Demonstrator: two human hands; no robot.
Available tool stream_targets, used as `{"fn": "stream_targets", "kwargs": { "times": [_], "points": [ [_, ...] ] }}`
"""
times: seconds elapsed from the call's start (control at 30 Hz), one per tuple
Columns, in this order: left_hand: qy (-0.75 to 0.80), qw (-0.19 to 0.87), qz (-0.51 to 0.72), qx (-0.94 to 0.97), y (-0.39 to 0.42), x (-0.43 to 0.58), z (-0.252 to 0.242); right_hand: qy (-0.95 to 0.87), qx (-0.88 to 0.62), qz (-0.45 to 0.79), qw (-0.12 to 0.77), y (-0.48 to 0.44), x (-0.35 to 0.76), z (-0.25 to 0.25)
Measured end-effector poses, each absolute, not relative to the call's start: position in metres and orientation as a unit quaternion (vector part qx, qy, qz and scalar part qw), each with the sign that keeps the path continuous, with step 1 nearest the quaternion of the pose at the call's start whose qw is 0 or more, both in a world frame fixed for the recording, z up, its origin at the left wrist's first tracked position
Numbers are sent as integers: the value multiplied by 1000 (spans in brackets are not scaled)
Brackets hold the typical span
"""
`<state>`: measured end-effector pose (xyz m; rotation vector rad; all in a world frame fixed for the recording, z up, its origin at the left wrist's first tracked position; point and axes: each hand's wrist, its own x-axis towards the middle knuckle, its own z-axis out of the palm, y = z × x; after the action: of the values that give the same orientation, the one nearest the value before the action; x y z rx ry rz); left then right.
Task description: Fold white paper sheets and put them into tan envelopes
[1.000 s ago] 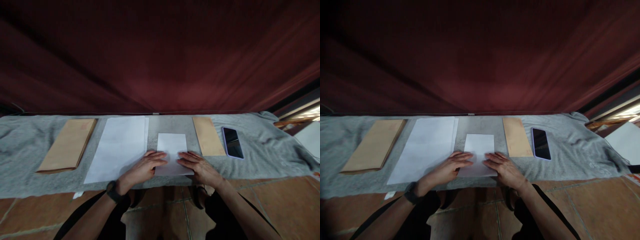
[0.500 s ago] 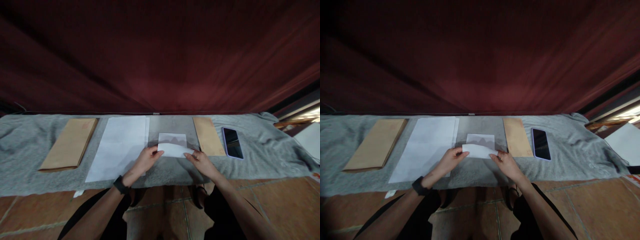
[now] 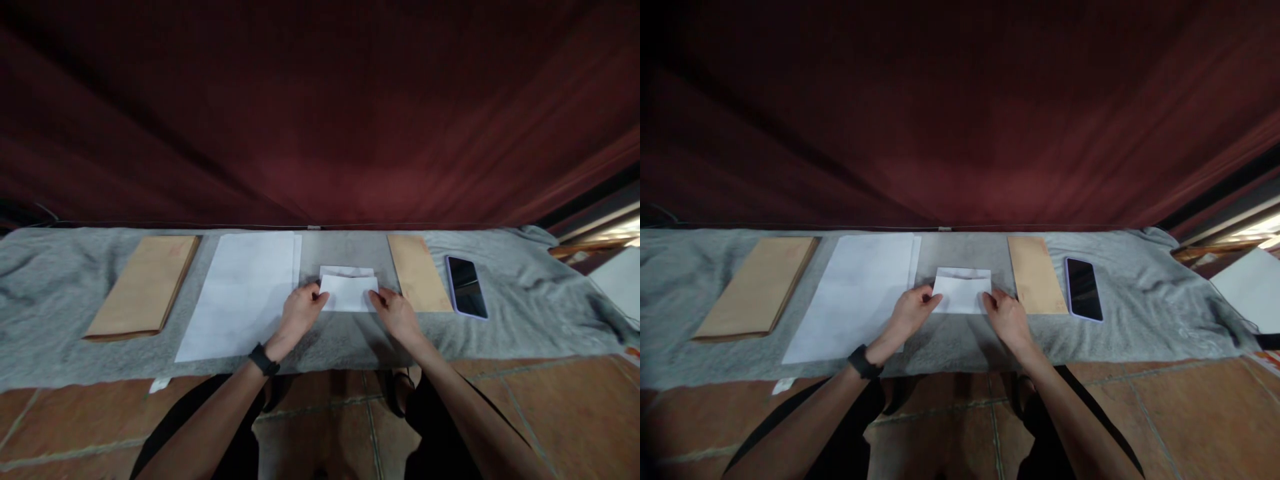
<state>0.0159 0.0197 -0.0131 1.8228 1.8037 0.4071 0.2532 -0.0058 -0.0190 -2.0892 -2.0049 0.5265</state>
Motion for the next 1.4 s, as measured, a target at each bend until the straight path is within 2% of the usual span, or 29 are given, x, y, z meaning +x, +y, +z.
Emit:
{"fn": "stream_targets", "kwargs": {
  "times": [0.27,0.83,1.2,1.4],
  "points": [
    [702,197,63,681,24,27,-7,-659,-740,131,11,0,242,-13],
    [721,158,38,674,33,32,-10,-647,-758,88,-6,11,234,-11],
    [720,137,41,679,37,34,-13,-656,-754,39,12,11,232,-18],
    [716,118,32,687,36,35,-16,-681,-727,-29,82,11,233,-19]
  ]
}}
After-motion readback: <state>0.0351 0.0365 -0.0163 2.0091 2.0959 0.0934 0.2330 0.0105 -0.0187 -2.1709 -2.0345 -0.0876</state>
